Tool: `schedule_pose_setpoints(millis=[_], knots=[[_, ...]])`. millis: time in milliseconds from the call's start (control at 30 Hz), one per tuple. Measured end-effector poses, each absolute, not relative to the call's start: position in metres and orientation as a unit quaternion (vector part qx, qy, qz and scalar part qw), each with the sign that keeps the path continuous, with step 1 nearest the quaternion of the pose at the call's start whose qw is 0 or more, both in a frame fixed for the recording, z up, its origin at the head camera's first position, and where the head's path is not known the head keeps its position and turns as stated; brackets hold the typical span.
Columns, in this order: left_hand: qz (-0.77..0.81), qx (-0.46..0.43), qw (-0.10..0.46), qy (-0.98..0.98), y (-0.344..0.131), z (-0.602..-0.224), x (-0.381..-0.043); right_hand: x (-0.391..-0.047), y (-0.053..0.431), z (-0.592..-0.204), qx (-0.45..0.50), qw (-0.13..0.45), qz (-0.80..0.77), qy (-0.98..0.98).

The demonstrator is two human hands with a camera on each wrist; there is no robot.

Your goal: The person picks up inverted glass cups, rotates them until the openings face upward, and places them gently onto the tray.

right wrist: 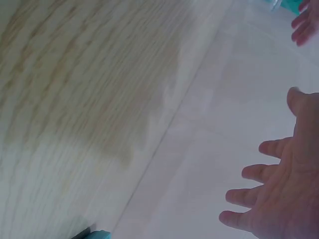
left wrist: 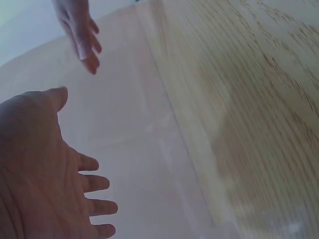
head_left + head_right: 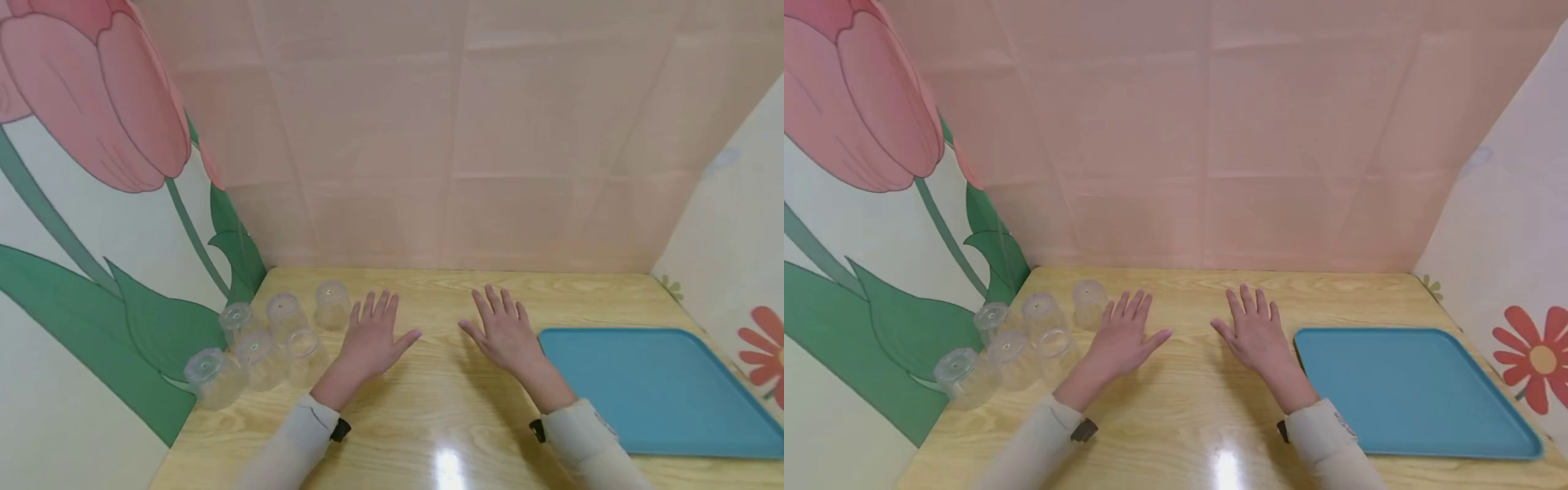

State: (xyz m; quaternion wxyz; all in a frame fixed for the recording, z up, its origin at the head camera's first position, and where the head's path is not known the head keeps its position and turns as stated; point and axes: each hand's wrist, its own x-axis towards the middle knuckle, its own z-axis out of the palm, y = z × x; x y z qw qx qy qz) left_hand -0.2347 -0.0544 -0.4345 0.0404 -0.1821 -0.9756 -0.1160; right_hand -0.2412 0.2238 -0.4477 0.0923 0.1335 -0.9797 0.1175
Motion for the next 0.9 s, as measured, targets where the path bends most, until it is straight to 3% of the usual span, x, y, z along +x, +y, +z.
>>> schedule_pose_setpoints(millis=[267,900], knots=[[-0.108,-0.191,0.066,-0.973,-0.074,-0.426,-0.219,-0.231,0.223,-0.441,0.138,0.074,0.143,-0.977],[-0.088,-0.165,0.066,-0.980,-0.132,-0.410,-0.202,-0.209,0.205,-0.427,0.167,0.068,0.212,-0.960]])
